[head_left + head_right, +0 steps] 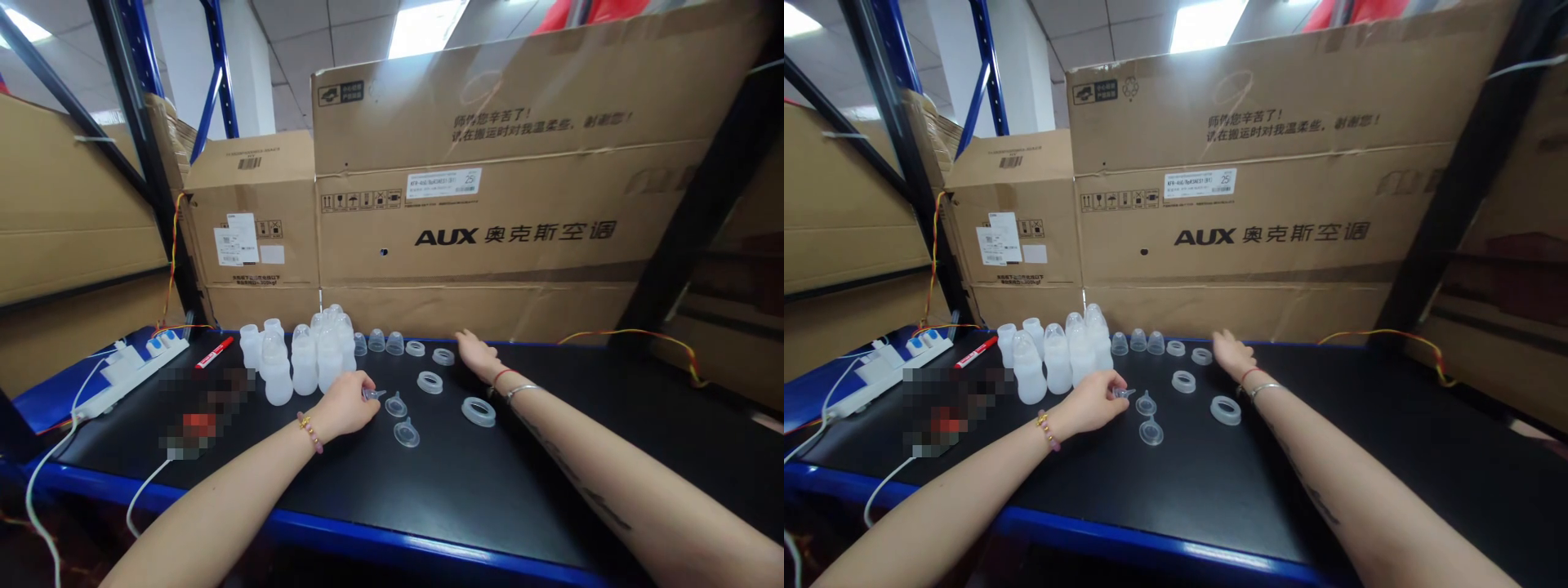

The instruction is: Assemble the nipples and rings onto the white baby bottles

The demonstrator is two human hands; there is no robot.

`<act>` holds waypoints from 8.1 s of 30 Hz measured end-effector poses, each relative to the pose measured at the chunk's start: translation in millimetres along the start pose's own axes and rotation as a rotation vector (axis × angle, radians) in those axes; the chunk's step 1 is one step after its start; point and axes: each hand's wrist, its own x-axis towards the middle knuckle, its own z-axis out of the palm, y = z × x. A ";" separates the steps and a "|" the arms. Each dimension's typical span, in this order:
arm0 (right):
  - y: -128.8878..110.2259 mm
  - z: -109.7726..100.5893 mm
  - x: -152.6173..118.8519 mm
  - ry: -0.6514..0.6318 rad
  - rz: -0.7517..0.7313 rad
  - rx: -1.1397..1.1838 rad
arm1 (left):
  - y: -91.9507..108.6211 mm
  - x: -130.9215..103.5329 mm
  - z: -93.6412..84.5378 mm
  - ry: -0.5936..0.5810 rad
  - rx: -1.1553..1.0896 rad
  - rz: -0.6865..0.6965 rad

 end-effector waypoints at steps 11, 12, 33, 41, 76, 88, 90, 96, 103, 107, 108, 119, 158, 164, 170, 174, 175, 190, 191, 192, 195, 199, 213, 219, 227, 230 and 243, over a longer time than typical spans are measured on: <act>-24.5 13.1 -25.5 -0.232 -0.154 0.025 | 1.2 3.3 2.1 0.011 -0.014 -0.041; -27.1 13.0 -28.9 -0.239 -0.171 0.036 | 1.5 3.6 2.4 0.015 -0.015 -0.044; -4.0 -52.7 -122.7 -0.127 0.022 0.160 | -2.2 7.1 7.1 0.051 -0.119 -0.009; -4.2 -55.3 -169.5 -0.272 -0.225 0.121 | -5.9 9.6 8.7 0.056 -0.155 -0.022; -84.1 -39.8 -161.6 -0.935 0.299 1.519 | 20.1 4.1 -0.9 0.013 -0.929 0.295; -83.2 -37.5 -163.6 -0.972 0.299 1.550 | 21.6 4.7 -2.6 0.004 -0.988 0.185; -82.7 -36.8 -162.0 -0.974 0.327 1.545 | 23.1 4.3 0.8 0.024 -0.876 0.214; -85.5 -36.1 -159.0 -0.971 0.311 1.576 | 21.5 7.0 10.0 0.213 -0.671 0.333; -88.8 -37.8 -158.6 -0.992 0.328 1.566 | 26.0 13.8 12.4 0.124 -0.819 0.329; -91.6 -42.0 -156.5 -0.963 0.346 1.518 | 27.8 16.4 10.8 0.145 -0.746 0.361; -92.9 -43.0 -155.7 -0.953 0.356 1.494 | 27.1 17.3 10.1 0.175 -0.706 0.364; -100.8 -49.0 -152.8 -0.784 0.385 1.239 | 10.8 34.2 -2.7 0.283 -0.741 0.134; -103.5 -45.8 -159.6 -0.353 -0.037 0.817 | 22.4 15.0 10.9 0.323 -0.460 0.111; -104.8 -36.6 -163.0 -0.226 -0.136 0.699 | 20.9 17.8 11.9 0.358 -0.398 0.100; -103.5 -37.7 -159.7 -0.137 -0.171 0.573 | 21.9 16.7 9.5 0.351 -0.217 0.210; -99.1 -33.8 -156.8 -0.076 -0.208 0.513 | 20.8 17.1 5.6 0.299 -0.121 0.282; -98.4 -33.1 -156.6 -0.062 -0.213 0.518 | 20.0 17.7 4.3 0.281 -0.122 0.288; -98.2 -37.4 -155.1 -0.146 -0.187 0.655 | 19.9 18.8 -1.8 0.339 0.021 0.334; -98.4 -38.9 -155.6 -0.177 -0.190 0.662 | 20.2 18.6 -1.5 0.331 -0.006 0.308; -98.5 -40.5 -156.1 -0.195 -0.192 0.673 | 20.4 18.8 -1.1 0.319 -0.054 0.276; -98.7 -45.2 -157.1 -0.177 -0.188 0.706 | 19.3 21.7 0.6 0.240 -0.314 0.161; -98.6 -47.0 -154.8 -0.233 -0.110 0.711 | 15.8 27.0 4.3 0.130 -0.596 0.098; -102.5 -40.9 -167.2 -0.002 -0.259 0.444 | 30.5 10.0 0.8 0.305 0.000 0.230; -102.9 -38.3 -169.7 -0.006 -0.274 0.401 | 32.1 8.9 0.1 0.323 0.060 0.209; -98.3 -37.9 -156.7 0.011 -0.222 0.519 | 16.4 25.6 10.7 0.115 -0.502 0.185; -97.6 -41.1 -152.4 -0.087 -0.194 0.595 | 13.0 28.2 13.4 0.062 -0.598 0.172; -103.0 -54.8 -158.0 -0.247 -0.126 0.598 | 21.5 18.6 11.2 0.160 -0.585 0.096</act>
